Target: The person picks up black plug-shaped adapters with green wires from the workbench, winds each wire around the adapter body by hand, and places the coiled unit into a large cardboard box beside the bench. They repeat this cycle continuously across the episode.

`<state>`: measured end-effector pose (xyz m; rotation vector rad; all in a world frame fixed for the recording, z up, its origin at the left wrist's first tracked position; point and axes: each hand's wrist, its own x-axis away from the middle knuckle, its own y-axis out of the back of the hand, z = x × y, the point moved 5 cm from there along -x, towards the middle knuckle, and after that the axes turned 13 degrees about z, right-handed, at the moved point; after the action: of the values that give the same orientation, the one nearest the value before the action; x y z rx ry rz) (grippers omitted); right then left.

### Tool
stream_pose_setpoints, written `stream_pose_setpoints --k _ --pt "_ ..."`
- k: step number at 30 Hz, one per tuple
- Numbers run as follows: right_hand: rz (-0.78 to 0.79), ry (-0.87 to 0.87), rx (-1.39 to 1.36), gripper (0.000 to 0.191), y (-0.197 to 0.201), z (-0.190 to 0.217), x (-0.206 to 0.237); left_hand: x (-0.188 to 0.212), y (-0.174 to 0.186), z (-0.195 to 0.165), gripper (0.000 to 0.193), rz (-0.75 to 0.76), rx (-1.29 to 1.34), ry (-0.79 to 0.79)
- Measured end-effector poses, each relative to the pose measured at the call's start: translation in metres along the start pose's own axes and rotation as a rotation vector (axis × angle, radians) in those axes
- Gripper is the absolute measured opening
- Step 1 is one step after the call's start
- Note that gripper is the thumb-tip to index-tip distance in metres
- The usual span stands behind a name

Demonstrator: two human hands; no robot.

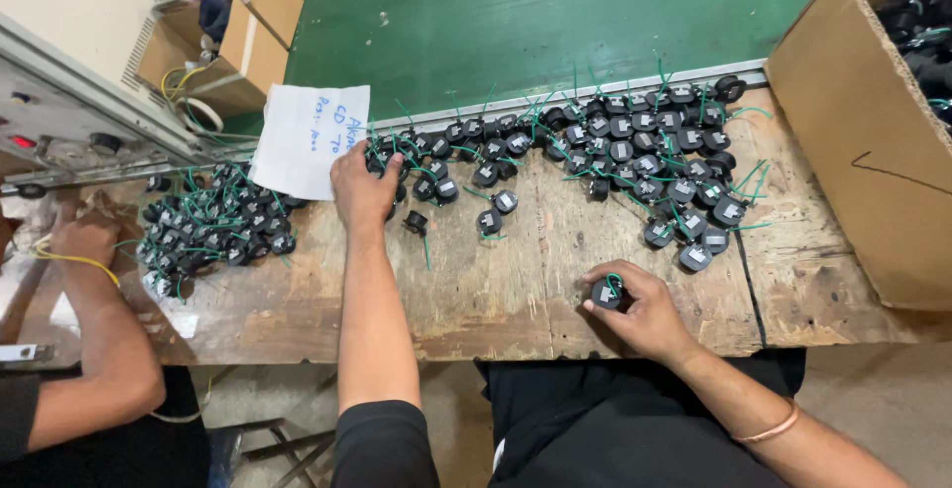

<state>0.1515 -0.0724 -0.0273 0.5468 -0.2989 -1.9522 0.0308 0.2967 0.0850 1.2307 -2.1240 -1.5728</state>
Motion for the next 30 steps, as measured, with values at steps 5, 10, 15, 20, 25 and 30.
stream_pose_setpoints --k 5,10,15,20,25,30 --pt "0.006 -0.045 -0.006 0.030 0.000 -0.004 0.001 0.017 -0.022 -0.006 0.065 0.064 0.067 -0.056" --pt "0.044 0.025 0.055 0.031 -0.001 0.005 0.000 0.056 -0.056 -0.028 0.062 0.062 0.135 -0.036" --pt "0.061 -0.013 0.033 0.032 0.001 0.008 -0.001 0.082 -0.084 -0.061 0.055 0.048 0.203 0.020" --pt "0.057 -0.001 0.034 0.032 0.001 0.007 -0.001 0.099 -0.104 -0.095 0.058 0.099 0.285 -0.060" --pt "0.049 -0.015 0.020 0.032 0.002 0.005 0.001 0.099 -0.093 -0.078 0.046 0.002 0.782 -0.190" --pt "0.044 -0.057 -0.004 0.030 0.003 0.003 0.001 0.102 -0.039 0.006 0.050 -0.086 0.364 0.098"
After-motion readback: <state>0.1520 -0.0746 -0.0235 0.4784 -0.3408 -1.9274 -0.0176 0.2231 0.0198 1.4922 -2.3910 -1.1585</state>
